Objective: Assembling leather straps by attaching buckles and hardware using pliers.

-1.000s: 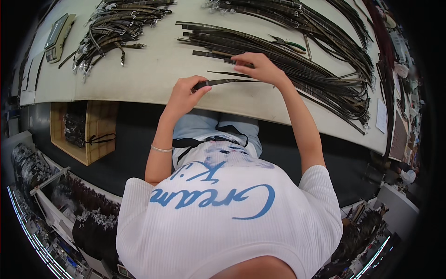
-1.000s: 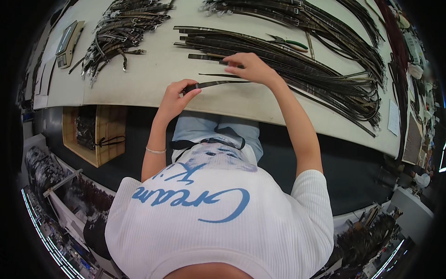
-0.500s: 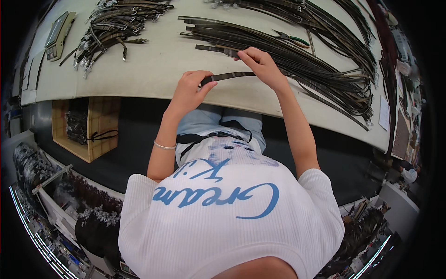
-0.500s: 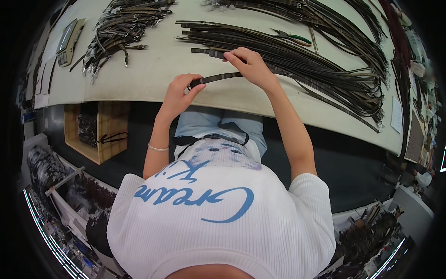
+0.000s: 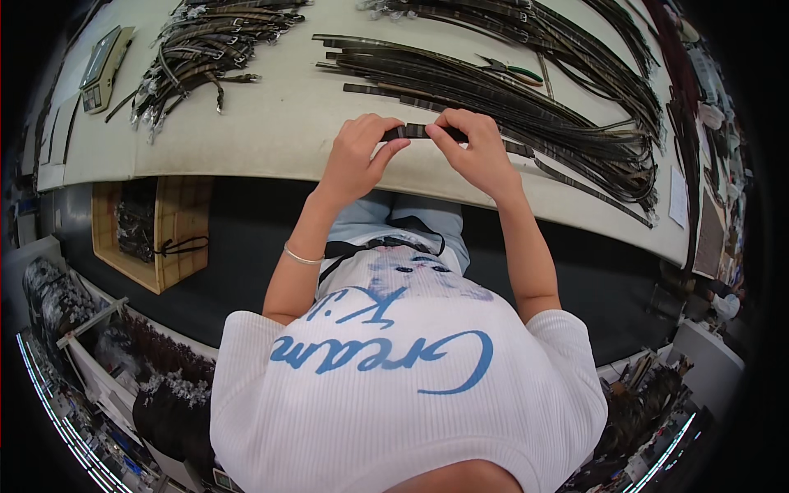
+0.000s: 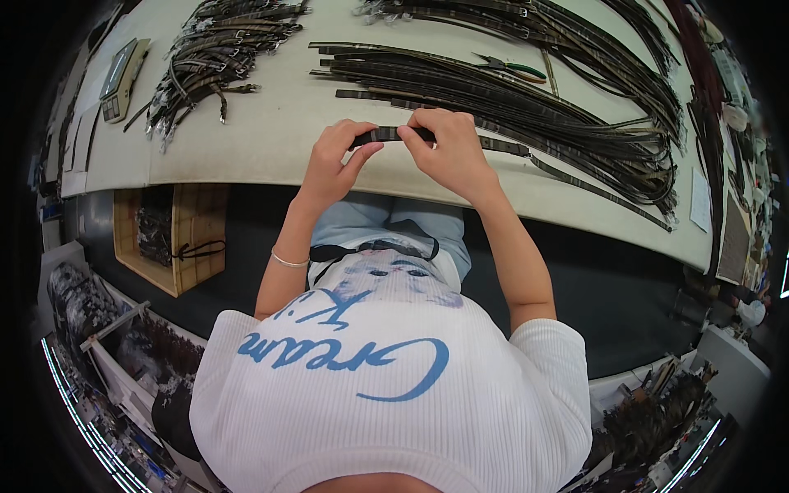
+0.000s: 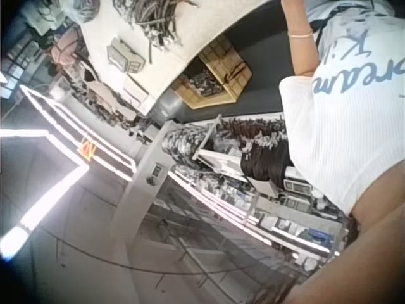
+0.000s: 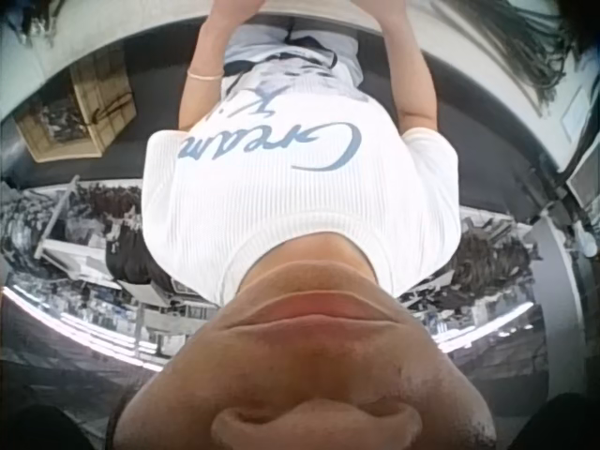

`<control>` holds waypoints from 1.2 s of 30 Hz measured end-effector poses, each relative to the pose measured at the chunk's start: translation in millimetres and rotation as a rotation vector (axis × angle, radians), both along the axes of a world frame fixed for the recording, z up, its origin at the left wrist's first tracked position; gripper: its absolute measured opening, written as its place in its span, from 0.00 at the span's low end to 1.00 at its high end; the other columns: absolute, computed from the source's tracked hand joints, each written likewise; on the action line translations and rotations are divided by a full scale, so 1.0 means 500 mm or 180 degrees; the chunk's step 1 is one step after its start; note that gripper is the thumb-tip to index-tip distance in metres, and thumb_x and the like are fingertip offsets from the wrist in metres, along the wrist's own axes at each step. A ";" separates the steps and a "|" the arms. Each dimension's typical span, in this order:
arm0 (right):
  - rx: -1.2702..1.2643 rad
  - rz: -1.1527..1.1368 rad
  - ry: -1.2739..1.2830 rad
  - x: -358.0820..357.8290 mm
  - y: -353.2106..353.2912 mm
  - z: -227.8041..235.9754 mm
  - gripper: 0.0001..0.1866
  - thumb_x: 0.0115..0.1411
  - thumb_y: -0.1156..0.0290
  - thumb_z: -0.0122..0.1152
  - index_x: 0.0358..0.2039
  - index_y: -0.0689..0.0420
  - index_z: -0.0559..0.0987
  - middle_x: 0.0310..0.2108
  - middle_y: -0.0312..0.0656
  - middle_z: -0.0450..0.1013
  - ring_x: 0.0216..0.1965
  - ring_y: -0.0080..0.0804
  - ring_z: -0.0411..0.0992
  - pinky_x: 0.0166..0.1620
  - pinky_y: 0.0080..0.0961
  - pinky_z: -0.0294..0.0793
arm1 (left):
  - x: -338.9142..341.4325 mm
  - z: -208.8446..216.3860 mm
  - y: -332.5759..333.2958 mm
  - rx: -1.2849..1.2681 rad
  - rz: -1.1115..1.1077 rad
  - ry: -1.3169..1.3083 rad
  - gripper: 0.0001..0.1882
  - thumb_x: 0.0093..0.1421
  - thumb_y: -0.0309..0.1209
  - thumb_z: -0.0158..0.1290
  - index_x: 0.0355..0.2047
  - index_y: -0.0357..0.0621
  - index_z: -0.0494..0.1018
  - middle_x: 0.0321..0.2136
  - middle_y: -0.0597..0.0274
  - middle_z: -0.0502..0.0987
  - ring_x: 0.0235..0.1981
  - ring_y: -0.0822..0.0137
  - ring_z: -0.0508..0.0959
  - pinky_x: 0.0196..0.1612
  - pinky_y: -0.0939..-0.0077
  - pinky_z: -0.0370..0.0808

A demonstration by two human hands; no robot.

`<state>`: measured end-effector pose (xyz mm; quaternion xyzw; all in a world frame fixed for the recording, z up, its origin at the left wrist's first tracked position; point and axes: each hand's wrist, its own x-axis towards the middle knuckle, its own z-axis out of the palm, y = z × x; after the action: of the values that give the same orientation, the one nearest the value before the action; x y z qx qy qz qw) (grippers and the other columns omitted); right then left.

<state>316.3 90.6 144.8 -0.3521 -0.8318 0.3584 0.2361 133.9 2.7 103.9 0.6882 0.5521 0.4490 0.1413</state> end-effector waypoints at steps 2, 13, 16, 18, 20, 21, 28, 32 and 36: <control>0.0218 -0.0007 -0.0081 0.002 0.000 -0.001 0.10 0.56 0.68 0.59 0.25 0.64 0.75 0.19 0.43 0.70 0.20 0.32 0.65 0.25 0.26 0.62 | 0.002 0.002 0.000 0.0040 0.0029 0.0060 0.11 0.55 0.29 0.58 0.37 0.37 0.73 0.29 0.58 0.74 0.30 0.60 0.72 0.36 0.71 0.67; -0.0603 0.0300 -0.0211 0.021 0.019 0.013 0.12 0.56 0.66 0.58 0.24 0.62 0.77 0.17 0.41 0.70 0.17 0.28 0.63 0.25 0.27 0.61 | 0.013 0.021 0.007 0.0259 -0.0122 0.0312 0.11 0.53 0.27 0.58 0.36 0.38 0.72 0.28 0.58 0.74 0.29 0.58 0.71 0.37 0.68 0.66; -0.0884 0.0410 -0.0197 0.031 0.026 0.006 0.11 0.56 0.66 0.57 0.26 0.62 0.78 0.16 0.41 0.69 0.18 0.25 0.61 0.23 0.26 0.60 | 0.017 0.024 0.014 0.0345 -0.0292 0.0293 0.11 0.52 0.28 0.58 0.34 0.38 0.71 0.28 0.57 0.74 0.31 0.57 0.72 0.36 0.66 0.65; -0.0817 0.0383 -0.0193 0.030 0.020 0.007 0.12 0.58 0.66 0.57 0.27 0.63 0.77 0.17 0.37 0.68 0.19 0.21 0.60 0.23 0.23 0.59 | 0.020 0.030 0.014 0.0259 -0.0309 0.0256 0.10 0.52 0.26 0.58 0.34 0.37 0.71 0.28 0.56 0.73 0.31 0.55 0.72 0.37 0.65 0.66; -0.0746 0.0353 -0.0186 0.029 0.016 0.004 0.12 0.60 0.67 0.56 0.27 0.63 0.76 0.18 0.34 0.66 0.21 0.18 0.59 0.23 0.20 0.57 | 0.016 0.032 0.017 0.0226 -0.0355 0.0252 0.11 0.52 0.25 0.59 0.34 0.36 0.72 0.28 0.55 0.74 0.30 0.55 0.72 0.35 0.65 0.67; -0.0767 0.0369 -0.0137 0.029 0.015 0.000 0.12 0.60 0.67 0.55 0.28 0.64 0.76 0.18 0.34 0.66 0.21 0.18 0.59 0.23 0.20 0.57 | 0.015 0.032 0.019 0.0203 -0.0389 0.0251 0.11 0.52 0.24 0.59 0.35 0.35 0.72 0.28 0.54 0.74 0.30 0.55 0.72 0.34 0.66 0.69; -0.0614 0.0338 0.0038 0.024 0.012 0.001 0.10 0.58 0.68 0.56 0.27 0.63 0.77 0.17 0.43 0.70 0.18 0.30 0.63 0.24 0.28 0.62 | 0.024 0.036 0.024 0.0152 -0.0514 0.0098 0.11 0.52 0.24 0.58 0.36 0.35 0.72 0.29 0.52 0.74 0.30 0.53 0.72 0.35 0.66 0.69; -0.0548 0.0420 -0.0003 0.020 0.005 -0.005 0.11 0.57 0.67 0.57 0.28 0.63 0.76 0.19 0.43 0.69 0.22 0.34 0.67 0.28 0.29 0.64 | 0.032 0.035 0.029 -0.0200 -0.0651 -0.0260 0.10 0.54 0.22 0.57 0.37 0.35 0.72 0.30 0.55 0.75 0.32 0.61 0.74 0.35 0.72 0.70; 0.0019 0.0284 0.0385 0.019 -0.006 -0.019 0.12 0.56 0.63 0.61 0.30 0.60 0.77 0.22 0.43 0.70 0.31 0.37 0.68 0.35 0.31 0.66 | 0.014 0.057 0.031 -0.1538 -0.0659 -0.0954 0.13 0.57 0.22 0.55 0.44 0.36 0.70 0.29 0.64 0.75 0.33 0.75 0.73 0.35 0.82 0.68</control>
<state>325.8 87.5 135.3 -0.2916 -0.8319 0.3867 0.2708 141.1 18.1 132.3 0.6134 0.5428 0.3844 0.4259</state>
